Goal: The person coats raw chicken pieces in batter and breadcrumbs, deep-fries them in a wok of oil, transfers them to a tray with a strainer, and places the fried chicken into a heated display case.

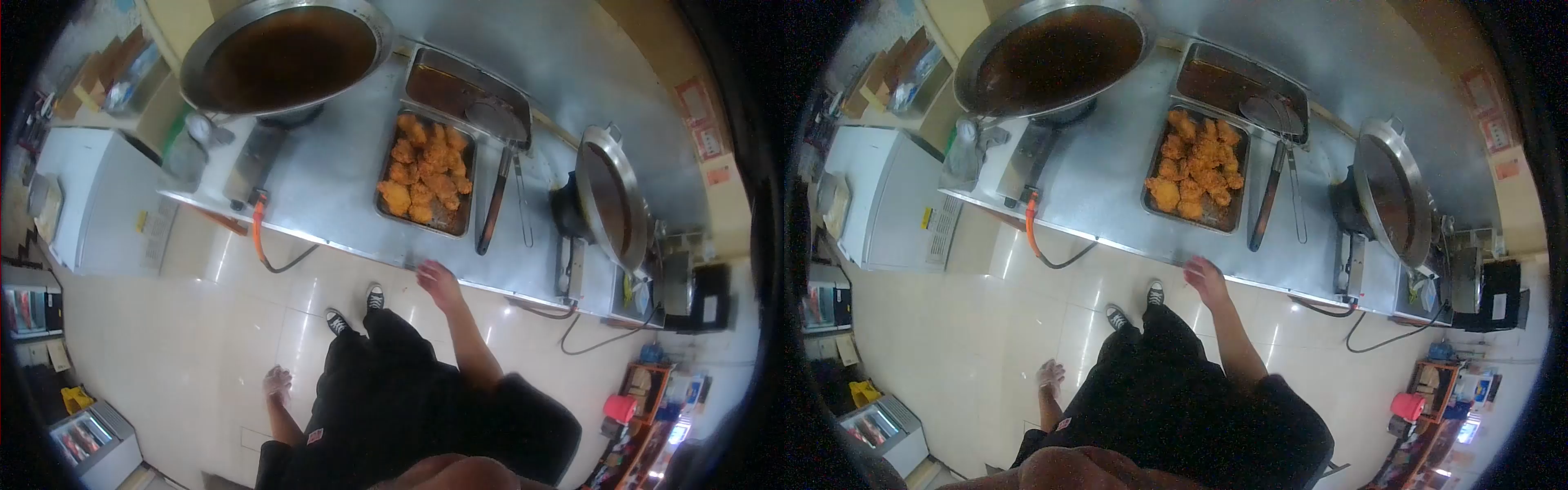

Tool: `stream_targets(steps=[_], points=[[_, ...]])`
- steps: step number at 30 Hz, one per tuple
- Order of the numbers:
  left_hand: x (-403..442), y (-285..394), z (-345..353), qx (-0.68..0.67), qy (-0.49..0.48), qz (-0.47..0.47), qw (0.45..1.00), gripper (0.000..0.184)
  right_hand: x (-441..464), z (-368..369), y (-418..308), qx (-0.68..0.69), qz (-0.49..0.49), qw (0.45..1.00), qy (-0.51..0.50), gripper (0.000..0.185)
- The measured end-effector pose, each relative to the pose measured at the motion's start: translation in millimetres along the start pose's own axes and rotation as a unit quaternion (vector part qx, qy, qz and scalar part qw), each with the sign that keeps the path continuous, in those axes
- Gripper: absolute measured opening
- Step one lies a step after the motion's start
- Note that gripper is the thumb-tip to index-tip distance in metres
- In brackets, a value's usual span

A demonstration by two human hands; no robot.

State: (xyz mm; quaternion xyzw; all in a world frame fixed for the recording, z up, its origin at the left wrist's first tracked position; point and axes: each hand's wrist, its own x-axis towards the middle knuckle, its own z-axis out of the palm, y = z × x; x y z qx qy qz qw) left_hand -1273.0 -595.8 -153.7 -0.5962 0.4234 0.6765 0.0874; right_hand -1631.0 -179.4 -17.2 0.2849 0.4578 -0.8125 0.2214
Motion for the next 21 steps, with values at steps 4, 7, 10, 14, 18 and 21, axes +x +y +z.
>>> stream_targets(steps=[4,7,10,14,18,21], points=[[-15.8,33.2,17.5,0.034,0.013,0.078,0.996,0.035,83.0,20.1,-1.5,0.219,-0.008,0.976,-0.01,0.031],[-29.6,50.0,32.0,0.063,0.002,0.09,0.994,0.039,94.2,31.7,3.8,0.209,0.005,0.977,0.03,0.028],[-38.3,48.3,40.9,0.089,-0.002,0.075,0.993,0.041,91.7,30.9,8.1,0.0,-0.092,0.993,0.068,0.022],[-47.9,30.7,40.1,0.084,0.016,0.049,0.995,0.04,132.1,18.5,-28.1,-0.404,-0.466,0.77,0.164,0.009],[-60.4,3.4,34.3,0.057,0.045,0.004,0.997,0.037,130.0,85.6,-118.5,-0.647,-0.548,0.486,0.212,0.028],[-75.3,-11.0,39.6,0.025,0.069,-0.003,0.997,0.034,173.5,106.6,-152.8,-0.725,-0.502,0.436,0.181,0.036]])
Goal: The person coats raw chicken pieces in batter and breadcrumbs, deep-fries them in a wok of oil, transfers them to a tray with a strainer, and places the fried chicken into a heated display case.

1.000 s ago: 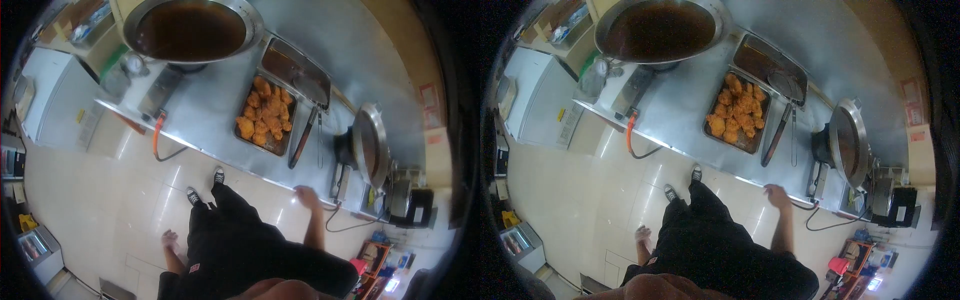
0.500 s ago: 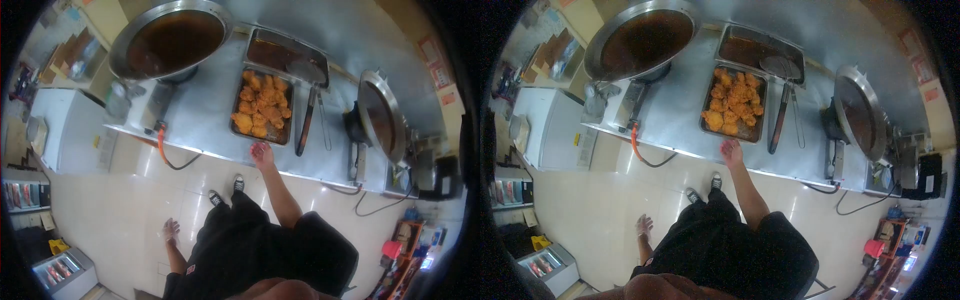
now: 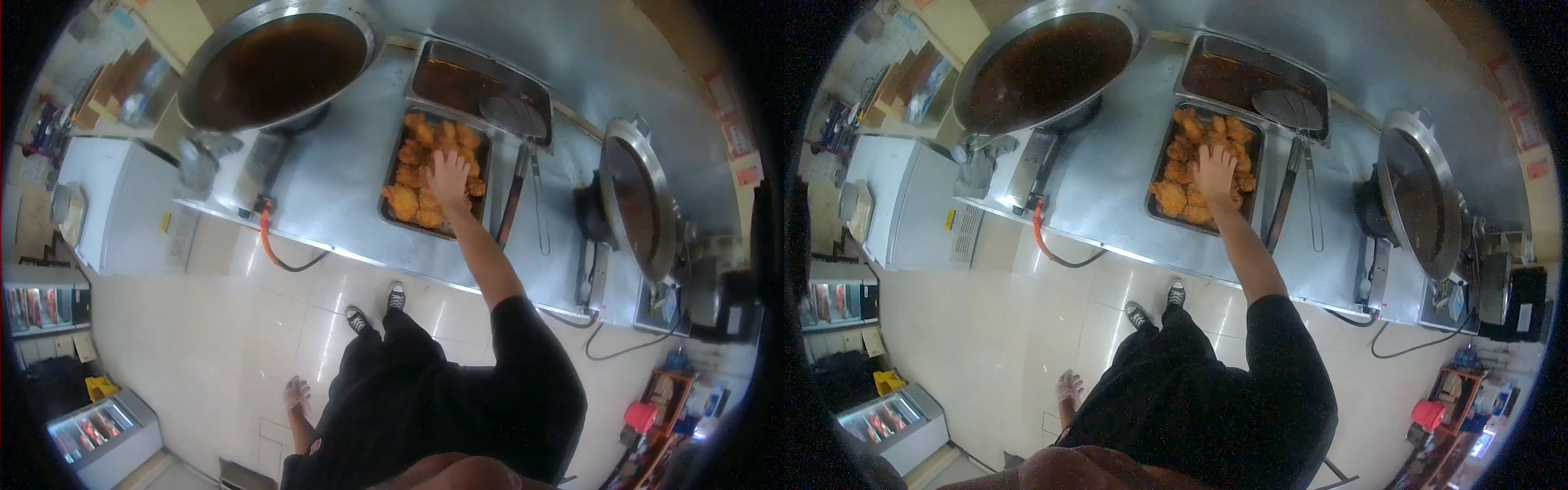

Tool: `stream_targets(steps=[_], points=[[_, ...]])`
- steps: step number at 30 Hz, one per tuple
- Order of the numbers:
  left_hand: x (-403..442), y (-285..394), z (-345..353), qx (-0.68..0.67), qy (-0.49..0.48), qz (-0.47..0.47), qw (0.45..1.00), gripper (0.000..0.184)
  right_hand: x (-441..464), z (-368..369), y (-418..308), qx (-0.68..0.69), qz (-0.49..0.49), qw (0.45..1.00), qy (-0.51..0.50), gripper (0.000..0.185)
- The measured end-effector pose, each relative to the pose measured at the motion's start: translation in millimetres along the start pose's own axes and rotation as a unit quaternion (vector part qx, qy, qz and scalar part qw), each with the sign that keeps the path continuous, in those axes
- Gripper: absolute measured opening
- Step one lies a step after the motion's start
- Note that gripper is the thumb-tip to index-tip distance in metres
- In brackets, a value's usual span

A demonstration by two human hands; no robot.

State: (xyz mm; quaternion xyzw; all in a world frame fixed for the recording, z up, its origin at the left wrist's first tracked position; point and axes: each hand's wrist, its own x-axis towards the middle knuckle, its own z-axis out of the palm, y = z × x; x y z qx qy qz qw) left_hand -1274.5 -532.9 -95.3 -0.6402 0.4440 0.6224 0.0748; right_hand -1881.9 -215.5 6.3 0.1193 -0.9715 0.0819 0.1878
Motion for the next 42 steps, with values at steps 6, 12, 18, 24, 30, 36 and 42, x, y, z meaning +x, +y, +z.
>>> stream_targets(steps=[6,12,18,24,30,36,42], points=[[2.8,-30.2,6.6,-0.045,0.012,-0.031,0.998,0.037,41.6,6.7,21.0,-0.066,-0.07,0.995,0.032,0.031],[8.2,-44.1,14.1,-0.022,-0.013,-0.037,0.999,0.041,47.2,-23.7,66.4,0.178,0.183,0.966,-0.05,0.034],[57.1,-53.7,7.0,-0.034,-0.069,0.114,0.99,0.039,-48.5,-110.1,65.2,0.388,0.228,0.885,-0.118,0.029],[32.9,15.7,25.7,0.071,-0.034,0.02,0.997,0.033,-222.7,-59.5,6.3,0.721,0.533,0.363,-0.253,0.029],[47.9,31.9,33.9,-0.069,-0.143,0.124,0.979,0.033,-196.6,16.8,-11.2,0.82,0.516,0.244,0.038,0.029],[18.8,128.2,81.9,0.016,-0.147,0.244,0.958,0.034,-197.9,32.5,-39.3,0.788,0.536,0.277,0.127,0.024],[-52.3,261.2,200.1,0.153,-0.295,0.415,0.847,0.038,-268.1,-4.2,-83.8,0.765,0.55,0.283,0.181,0.025]])
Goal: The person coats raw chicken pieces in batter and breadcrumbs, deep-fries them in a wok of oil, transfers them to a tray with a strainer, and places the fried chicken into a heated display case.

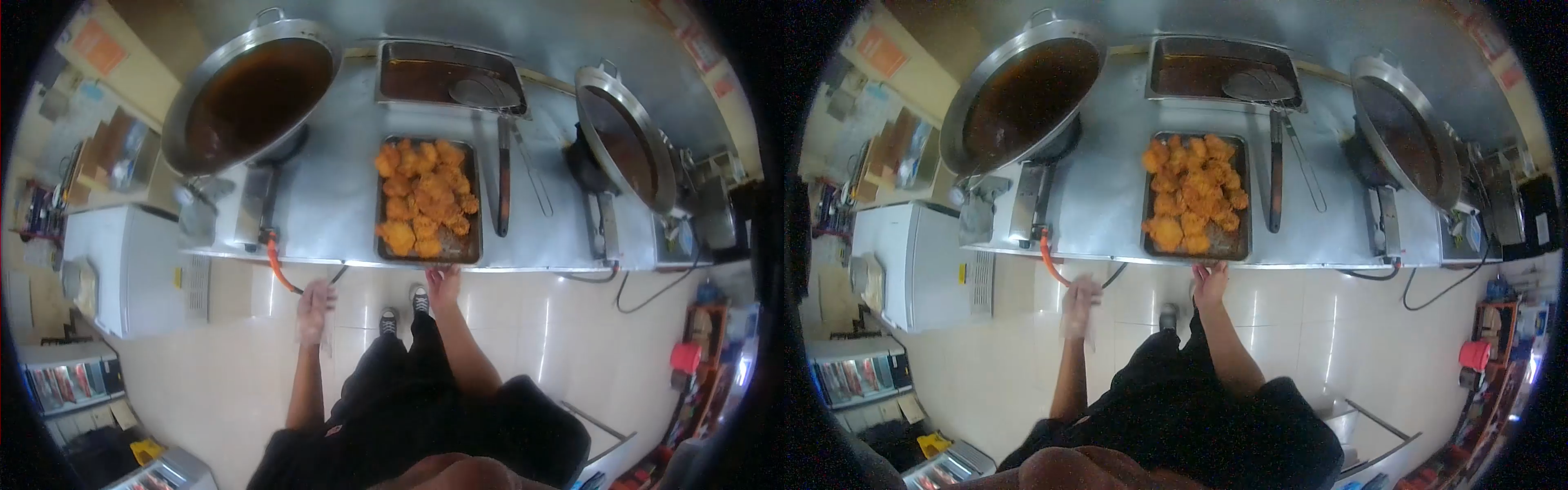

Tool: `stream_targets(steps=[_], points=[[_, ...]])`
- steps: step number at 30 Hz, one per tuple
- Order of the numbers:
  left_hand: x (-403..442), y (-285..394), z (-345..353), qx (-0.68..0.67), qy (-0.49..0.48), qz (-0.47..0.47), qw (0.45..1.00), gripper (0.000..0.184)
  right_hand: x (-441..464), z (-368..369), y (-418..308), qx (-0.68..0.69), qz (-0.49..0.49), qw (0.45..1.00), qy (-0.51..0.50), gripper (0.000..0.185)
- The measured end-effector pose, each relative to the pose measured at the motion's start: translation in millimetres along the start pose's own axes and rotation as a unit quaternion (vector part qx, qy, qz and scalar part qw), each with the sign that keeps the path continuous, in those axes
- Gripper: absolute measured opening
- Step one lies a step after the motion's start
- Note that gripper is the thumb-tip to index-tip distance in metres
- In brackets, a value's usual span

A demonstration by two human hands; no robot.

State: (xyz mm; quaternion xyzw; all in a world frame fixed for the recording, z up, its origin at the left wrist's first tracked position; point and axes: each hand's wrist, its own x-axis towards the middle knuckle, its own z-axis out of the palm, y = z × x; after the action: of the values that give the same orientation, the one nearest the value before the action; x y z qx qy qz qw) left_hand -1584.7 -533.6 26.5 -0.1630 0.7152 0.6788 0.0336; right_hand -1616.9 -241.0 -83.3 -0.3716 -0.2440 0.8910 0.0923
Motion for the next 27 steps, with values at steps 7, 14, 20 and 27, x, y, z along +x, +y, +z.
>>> stream_targets(steps=[7,14,20,27], points=[[194.9,-24.3,88.4,0.041,-0.089,0.027,0.995,0.044,-56.9,-24.5,-29.8,-0.054,-0.01,0.998,0.002,0.035],[163.3,57.0,153.9,0.286,-0.094,0.084,0.95,0.062,-64.7,-28.6,-43.0,-0.018,0.04,0.999,0.031,0.034],[192.0,34.6,162.9,0.31,-0.357,0.24,0.848,0.048,-64.2,-44.8,-30.9,0.017,0.083,0.996,0.032,0.035],[284.1,38.4,204.3,0.27,-0.134,0.203,0.932,0.031,-72.0,-29.7,-27.2,0.05,0.059,0.997,0.031,0.037]])
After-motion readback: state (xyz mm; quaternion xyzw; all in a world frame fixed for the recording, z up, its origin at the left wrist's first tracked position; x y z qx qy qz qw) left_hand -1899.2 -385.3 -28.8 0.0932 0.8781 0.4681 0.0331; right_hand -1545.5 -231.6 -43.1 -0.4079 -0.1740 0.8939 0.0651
